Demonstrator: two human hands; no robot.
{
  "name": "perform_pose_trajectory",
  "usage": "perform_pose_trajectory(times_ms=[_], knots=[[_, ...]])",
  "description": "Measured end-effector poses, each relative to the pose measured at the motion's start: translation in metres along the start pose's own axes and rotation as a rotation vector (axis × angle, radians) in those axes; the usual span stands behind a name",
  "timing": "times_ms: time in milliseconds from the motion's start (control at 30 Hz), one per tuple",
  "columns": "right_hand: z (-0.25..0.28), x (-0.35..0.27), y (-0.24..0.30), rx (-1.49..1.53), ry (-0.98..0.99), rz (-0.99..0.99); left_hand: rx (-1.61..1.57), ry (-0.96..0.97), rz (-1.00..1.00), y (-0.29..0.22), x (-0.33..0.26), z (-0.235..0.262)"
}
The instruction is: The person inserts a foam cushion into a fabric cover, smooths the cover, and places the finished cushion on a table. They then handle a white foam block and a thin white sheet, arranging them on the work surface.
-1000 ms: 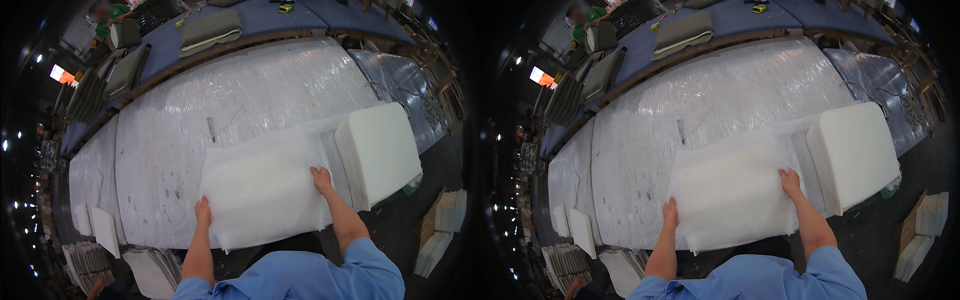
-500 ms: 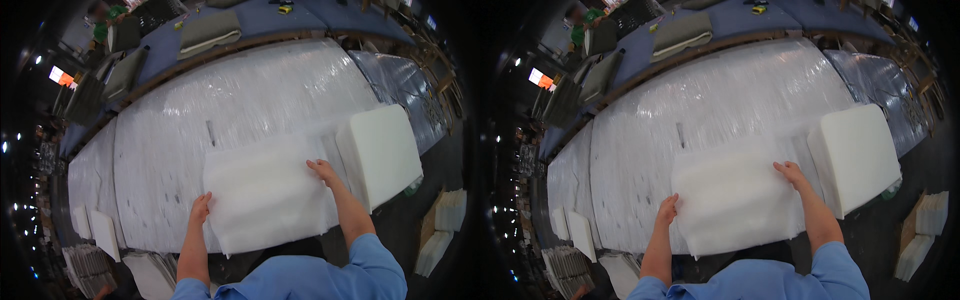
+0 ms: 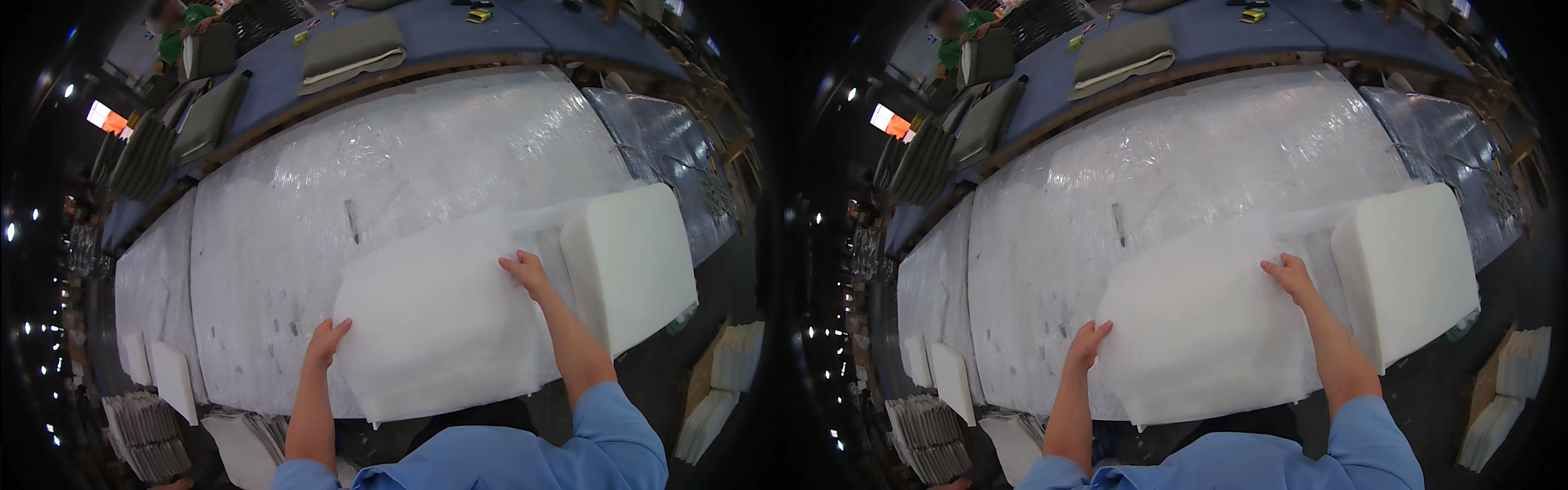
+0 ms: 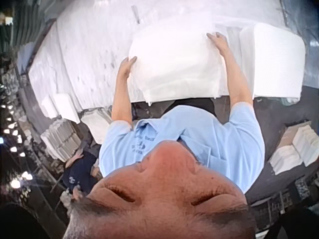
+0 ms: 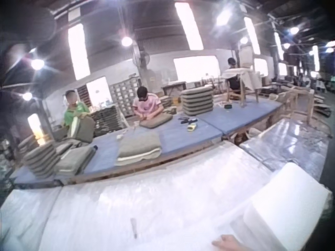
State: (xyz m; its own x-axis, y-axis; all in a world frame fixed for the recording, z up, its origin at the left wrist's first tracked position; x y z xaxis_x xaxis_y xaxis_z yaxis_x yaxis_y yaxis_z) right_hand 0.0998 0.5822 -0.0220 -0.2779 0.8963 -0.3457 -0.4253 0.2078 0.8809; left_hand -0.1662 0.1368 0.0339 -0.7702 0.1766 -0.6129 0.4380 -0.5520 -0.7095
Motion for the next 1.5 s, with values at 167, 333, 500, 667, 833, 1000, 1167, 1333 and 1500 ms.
perform_pose_trajectory(times_ms=[167,333,500,667,833,1000,1167,1333,1500], knots=[[-0.024,-0.009,0.024,-0.172,0.201,0.084,0.679,-0.302,-0.315,0.001,-0.009,0.01],[0.005,-0.05,0.013,-0.123,-0.083,0.513,0.891,-0.334,-0.993,-0.056,-0.107,-0.093],[0.005,-0.063,-0.001,-0.089,0.017,0.357,0.634,-0.173,-0.978,-0.034,-0.14,-0.117],[-0.02,-0.053,0.04,-0.05,0.233,0.261,0.222,-0.144,-0.235,-0.011,-0.098,-0.059],[-0.06,0.009,0.038,-0.322,0.048,0.113,0.367,-0.16,-0.297,-0.055,0.009,-0.055],[-0.07,0.016,0.033,-0.163,0.132,0.072,0.339,-0.071,-0.221,-0.092,0.056,-0.069],[-0.06,0.032,0.027,-0.236,-0.134,0.189,0.326,-0.293,-0.13,-0.065,0.107,-0.068],[-0.033,0.031,0.043,-0.292,-0.283,0.212,0.215,-0.613,-0.309,-0.047,0.1,-0.029],[-0.017,0.03,0.039,-0.3,-0.292,0.199,0.075,-0.509,-0.332,-0.046,0.085,-0.007]])
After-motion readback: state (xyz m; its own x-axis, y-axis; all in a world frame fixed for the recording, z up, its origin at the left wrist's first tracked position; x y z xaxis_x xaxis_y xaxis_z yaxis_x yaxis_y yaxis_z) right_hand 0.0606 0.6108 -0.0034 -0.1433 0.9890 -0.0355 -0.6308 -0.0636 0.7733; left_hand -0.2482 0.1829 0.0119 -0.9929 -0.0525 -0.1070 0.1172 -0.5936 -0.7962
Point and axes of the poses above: each hand's wrist, its own x-axis towards the middle knuckle, its own z-axis out of the back of the hand, y = z × x, the point moved 5 cm from there along x, towards the middle knuckle, and after that the axes turned 11 degrees about -y, right-handed, at the moved point
